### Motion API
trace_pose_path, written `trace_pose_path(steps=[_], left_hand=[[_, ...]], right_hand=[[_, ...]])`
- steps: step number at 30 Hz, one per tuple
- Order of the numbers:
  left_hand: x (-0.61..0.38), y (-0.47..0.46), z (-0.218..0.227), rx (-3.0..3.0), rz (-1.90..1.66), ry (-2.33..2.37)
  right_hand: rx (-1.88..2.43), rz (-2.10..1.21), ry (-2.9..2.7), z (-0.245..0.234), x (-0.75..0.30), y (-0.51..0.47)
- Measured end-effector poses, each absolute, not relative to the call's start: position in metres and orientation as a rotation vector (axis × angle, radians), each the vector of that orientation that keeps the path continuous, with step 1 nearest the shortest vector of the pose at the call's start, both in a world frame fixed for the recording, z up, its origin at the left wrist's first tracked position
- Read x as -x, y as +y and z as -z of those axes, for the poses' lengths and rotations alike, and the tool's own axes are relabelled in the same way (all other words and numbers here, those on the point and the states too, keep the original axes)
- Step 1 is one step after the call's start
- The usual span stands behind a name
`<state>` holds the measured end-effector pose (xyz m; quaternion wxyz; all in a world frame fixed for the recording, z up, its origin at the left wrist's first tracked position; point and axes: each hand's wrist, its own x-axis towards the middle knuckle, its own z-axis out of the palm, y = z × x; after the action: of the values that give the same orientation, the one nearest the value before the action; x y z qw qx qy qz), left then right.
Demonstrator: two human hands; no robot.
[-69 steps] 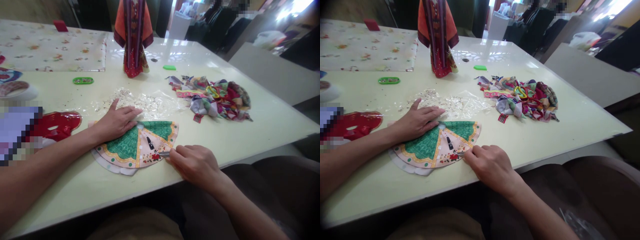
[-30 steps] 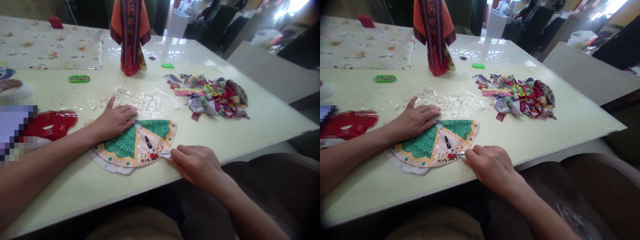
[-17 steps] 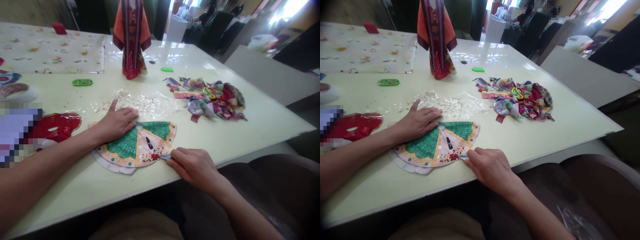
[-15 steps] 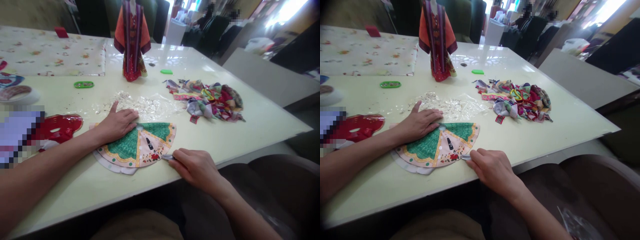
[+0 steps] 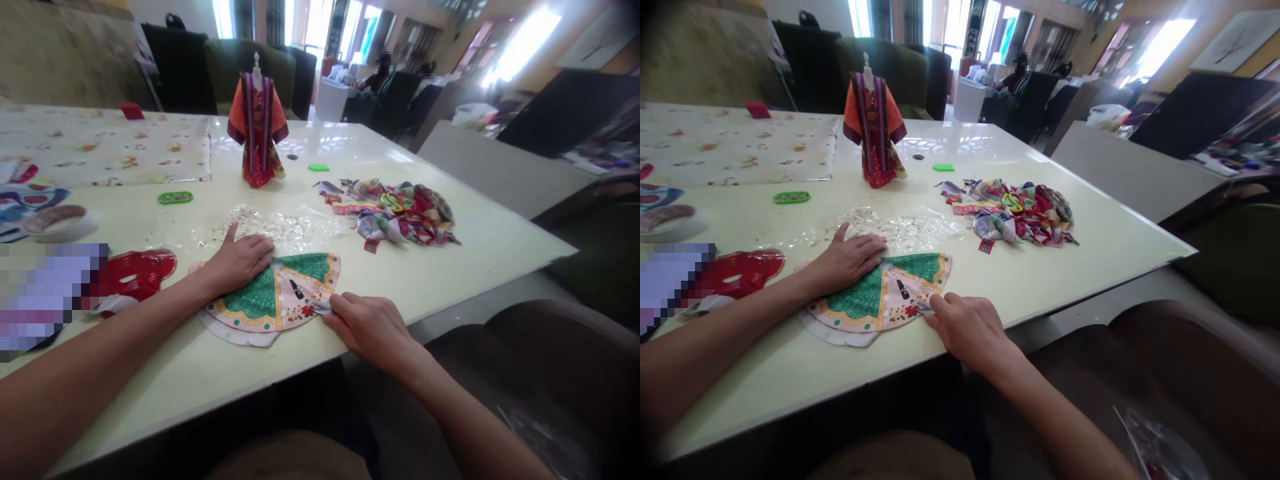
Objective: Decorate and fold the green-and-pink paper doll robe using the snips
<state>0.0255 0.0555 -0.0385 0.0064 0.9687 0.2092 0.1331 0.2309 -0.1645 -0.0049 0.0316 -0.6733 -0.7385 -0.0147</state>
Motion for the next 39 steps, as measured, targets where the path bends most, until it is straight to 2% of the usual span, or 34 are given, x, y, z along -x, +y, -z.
trace_pose_path(steps=[9,17,20,27,33,39], left_hand=[[-0.026,0.057,0.036,-2.962,-0.4,0.671],[-0.021,0.065,0.027,-2.797,-0.325,0.636],[-0.018,0.067,0.027,-2.798,-0.361,0.611],[-0.013,0.072,0.031,-2.828,-0.382,0.616],[-0.012,0.078,0.038,-2.808,-0.401,0.679],[-0.006,0.09,0.039,-2.66,-0.713,0.66]], right_hand=[[2.12,0.042,-2.167,0.004,-0.229,-0.171],[1.971,-0.112,-1.663,-0.007,-0.251,-0.133],[1.872,-0.282,-1.677,-0.01,-0.263,-0.099],[1.987,-0.106,-1.935,-0.005,-0.261,-0.03],[2.074,-0.061,-2.014,0.008,-0.265,-0.012],[2.057,-0.062,-2.072,0.006,-0.275,-0.009]])
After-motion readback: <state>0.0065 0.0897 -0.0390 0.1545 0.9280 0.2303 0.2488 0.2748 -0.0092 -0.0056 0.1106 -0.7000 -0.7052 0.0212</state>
